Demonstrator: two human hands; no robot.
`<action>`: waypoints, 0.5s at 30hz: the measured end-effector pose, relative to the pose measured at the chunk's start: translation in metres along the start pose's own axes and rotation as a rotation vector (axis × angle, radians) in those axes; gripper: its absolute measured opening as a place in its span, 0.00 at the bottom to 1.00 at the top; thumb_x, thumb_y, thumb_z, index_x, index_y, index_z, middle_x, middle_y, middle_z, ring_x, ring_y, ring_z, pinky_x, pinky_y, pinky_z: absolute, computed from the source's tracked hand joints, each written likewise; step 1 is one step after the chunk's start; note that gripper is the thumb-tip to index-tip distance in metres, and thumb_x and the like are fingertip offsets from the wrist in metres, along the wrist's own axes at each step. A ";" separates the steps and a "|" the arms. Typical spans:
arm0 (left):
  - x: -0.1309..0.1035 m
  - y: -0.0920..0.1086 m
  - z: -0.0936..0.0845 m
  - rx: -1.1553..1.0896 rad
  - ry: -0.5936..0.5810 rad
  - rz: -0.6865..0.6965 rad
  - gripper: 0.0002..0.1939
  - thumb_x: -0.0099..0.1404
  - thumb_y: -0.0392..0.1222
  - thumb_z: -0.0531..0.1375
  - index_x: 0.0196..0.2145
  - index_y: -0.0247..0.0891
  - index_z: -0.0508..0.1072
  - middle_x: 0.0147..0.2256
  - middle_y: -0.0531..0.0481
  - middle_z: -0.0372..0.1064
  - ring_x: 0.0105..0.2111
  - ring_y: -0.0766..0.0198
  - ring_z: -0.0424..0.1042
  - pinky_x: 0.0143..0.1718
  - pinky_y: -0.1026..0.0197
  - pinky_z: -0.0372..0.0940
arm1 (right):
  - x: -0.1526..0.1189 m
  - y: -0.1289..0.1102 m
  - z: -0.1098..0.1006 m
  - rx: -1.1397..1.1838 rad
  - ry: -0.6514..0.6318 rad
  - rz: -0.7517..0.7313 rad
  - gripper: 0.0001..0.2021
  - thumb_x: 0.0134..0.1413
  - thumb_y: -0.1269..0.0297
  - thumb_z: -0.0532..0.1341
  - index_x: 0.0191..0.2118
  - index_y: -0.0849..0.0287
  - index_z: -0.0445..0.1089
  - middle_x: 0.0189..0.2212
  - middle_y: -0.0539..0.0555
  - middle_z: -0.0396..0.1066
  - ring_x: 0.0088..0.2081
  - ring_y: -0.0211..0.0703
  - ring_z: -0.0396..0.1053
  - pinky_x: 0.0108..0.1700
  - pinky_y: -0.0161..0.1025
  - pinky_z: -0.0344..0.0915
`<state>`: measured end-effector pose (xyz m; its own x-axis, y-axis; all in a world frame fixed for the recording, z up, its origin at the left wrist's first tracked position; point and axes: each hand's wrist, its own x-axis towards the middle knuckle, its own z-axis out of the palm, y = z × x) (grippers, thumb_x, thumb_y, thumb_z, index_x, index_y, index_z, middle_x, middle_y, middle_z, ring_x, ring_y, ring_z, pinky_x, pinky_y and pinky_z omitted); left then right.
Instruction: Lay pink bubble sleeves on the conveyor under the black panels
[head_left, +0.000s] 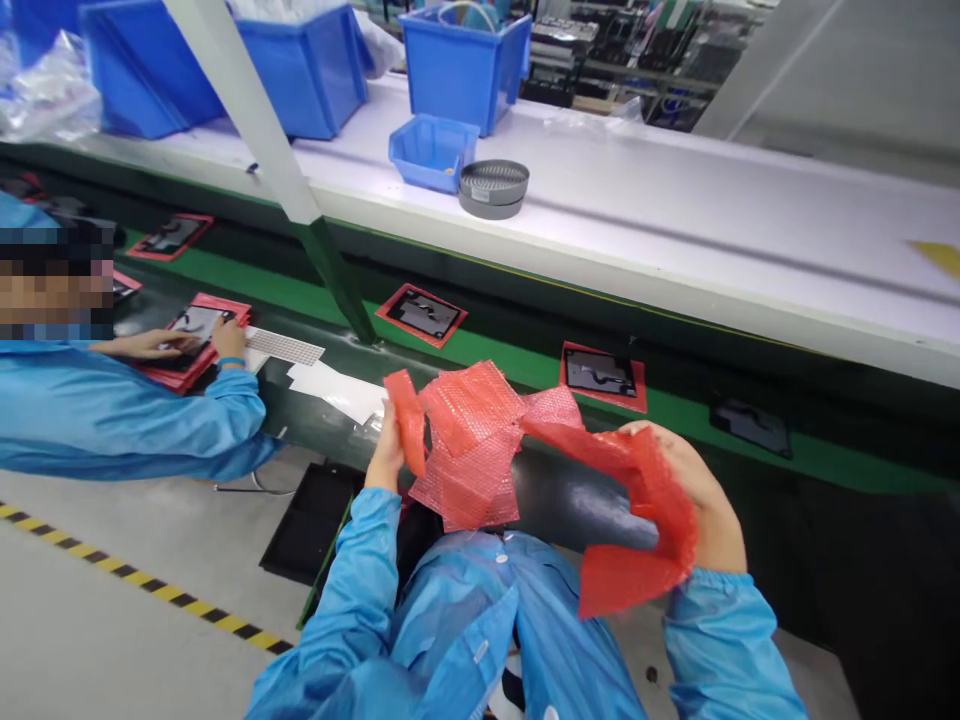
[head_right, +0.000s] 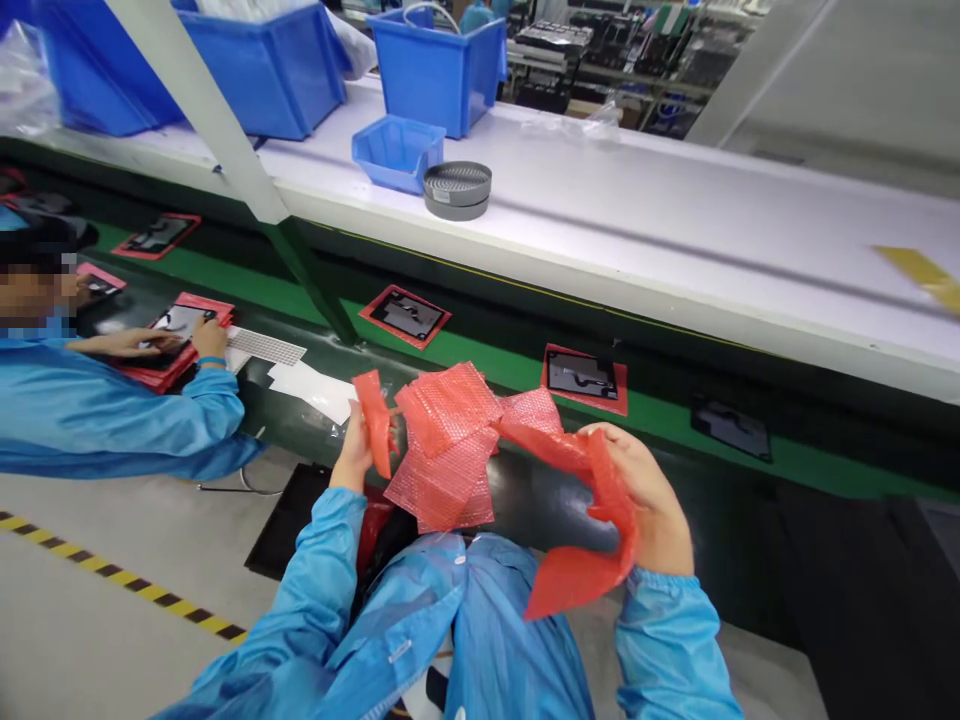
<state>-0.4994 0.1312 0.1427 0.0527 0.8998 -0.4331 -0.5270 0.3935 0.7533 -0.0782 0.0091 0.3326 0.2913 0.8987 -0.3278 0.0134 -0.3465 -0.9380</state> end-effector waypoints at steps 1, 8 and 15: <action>0.009 -0.001 0.010 0.009 0.018 0.012 0.48 0.60 0.87 0.55 0.42 0.34 0.78 0.36 0.38 0.76 0.36 0.51 0.77 0.37 0.53 0.73 | 0.001 -0.001 0.003 0.022 -0.076 0.038 0.21 0.43 0.50 0.79 0.39 0.57 0.78 0.35 0.57 0.79 0.32 0.47 0.74 0.34 0.42 0.71; 0.080 -0.036 0.060 0.212 0.238 0.147 0.15 0.53 0.46 0.68 0.36 0.38 0.72 0.36 0.50 0.73 0.36 0.61 0.73 0.42 0.60 0.67 | 0.011 -0.009 0.033 0.063 -0.368 0.077 0.19 0.48 0.49 0.78 0.38 0.55 0.77 0.37 0.57 0.80 0.33 0.48 0.75 0.38 0.42 0.72; 0.094 -0.065 0.053 0.424 0.239 0.153 0.15 0.47 0.38 0.67 0.21 0.43 0.61 0.21 0.59 0.56 0.27 0.63 0.62 0.32 0.63 0.57 | 0.067 -0.004 0.092 0.192 -0.438 0.096 0.16 0.45 0.56 0.78 0.36 0.59 0.80 0.34 0.56 0.80 0.35 0.47 0.75 0.42 0.42 0.73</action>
<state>-0.4151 0.1998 0.0795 -0.2203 0.9042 -0.3658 -0.1203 0.3470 0.9301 -0.1466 0.0953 0.3046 -0.1478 0.9082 -0.3915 -0.1823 -0.4141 -0.8918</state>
